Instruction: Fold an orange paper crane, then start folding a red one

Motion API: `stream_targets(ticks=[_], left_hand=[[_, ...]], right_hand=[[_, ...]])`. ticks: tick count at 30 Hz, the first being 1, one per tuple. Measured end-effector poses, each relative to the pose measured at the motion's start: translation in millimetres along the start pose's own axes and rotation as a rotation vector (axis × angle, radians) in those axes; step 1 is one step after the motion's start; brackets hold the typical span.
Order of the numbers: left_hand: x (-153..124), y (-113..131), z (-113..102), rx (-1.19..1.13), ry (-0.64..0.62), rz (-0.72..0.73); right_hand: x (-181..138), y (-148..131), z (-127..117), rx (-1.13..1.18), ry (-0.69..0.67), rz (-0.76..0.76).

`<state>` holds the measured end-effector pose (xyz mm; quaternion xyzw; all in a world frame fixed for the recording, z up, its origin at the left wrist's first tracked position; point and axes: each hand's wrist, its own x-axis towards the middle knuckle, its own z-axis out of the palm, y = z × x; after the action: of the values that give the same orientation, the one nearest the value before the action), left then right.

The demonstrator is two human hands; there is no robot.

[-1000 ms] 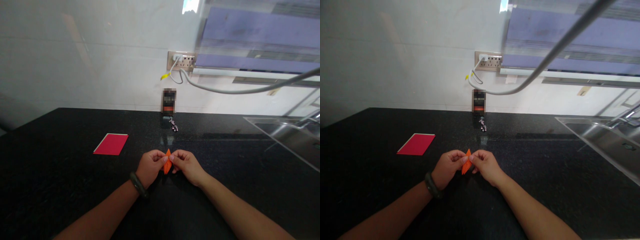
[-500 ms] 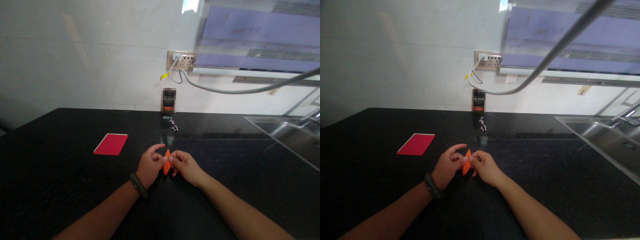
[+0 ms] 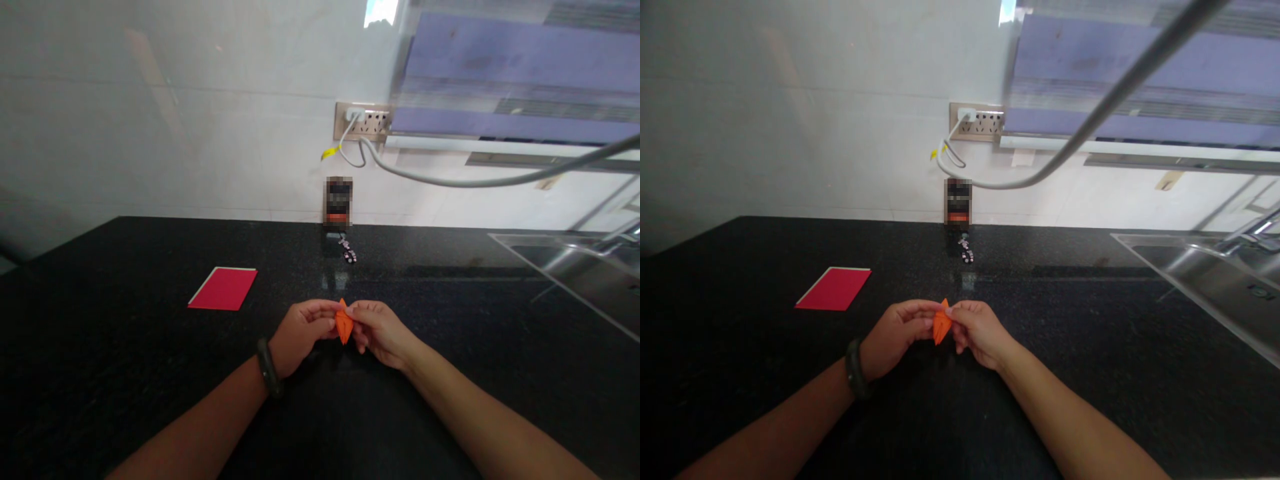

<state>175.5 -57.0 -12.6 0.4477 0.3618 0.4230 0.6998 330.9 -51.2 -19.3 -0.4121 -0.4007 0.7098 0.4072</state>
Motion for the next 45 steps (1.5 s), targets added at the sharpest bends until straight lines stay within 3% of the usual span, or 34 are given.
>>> stream_targets(ticks=[4, 9, 13, 16, 23, 29, 38, 45], left_hand=[[0.1, -0.1, -1.3, 0.041, 0.037, 0.015], [2.3, -3.4, -2.8, -0.005, 0.187, -0.055], [1.6, -4.0, -3.2, -0.022, 0.187, -0.098], [0.5, -2.3, -1.2, -0.001, 0.156, -0.125], [-1.1, -0.7, 2.7, 0.061, 0.049, -0.128], [-0.2, -2.6, 3.8, 0.152, 0.109, -0.079], [-0.3, -5.1, 4.0, 0.407, 0.176, 0.104], [-2.5, -7.2, 2.8, 0.577, 0.132, 0.187]], right_hand=[[0.6, 0.2, -0.7, -0.114, 0.01, -0.057], [-1.1, -0.6, -0.3, -0.315, 0.1, -0.302], [-2.6, 1.2, -1.3, -0.434, 0.039, -0.406], [-1.6, 2.8, -2.8, -0.535, 0.098, -0.467], [0.0, 1.9, -3.5, -0.585, 0.178, -0.469], [0.0, 3.5, -4.1, -0.59, 0.175, -0.494], [-0.9, 3.0, -2.5, -0.635, 0.203, -0.556], [-0.8, 2.3, -1.8, -0.599, 0.192, -0.495]])
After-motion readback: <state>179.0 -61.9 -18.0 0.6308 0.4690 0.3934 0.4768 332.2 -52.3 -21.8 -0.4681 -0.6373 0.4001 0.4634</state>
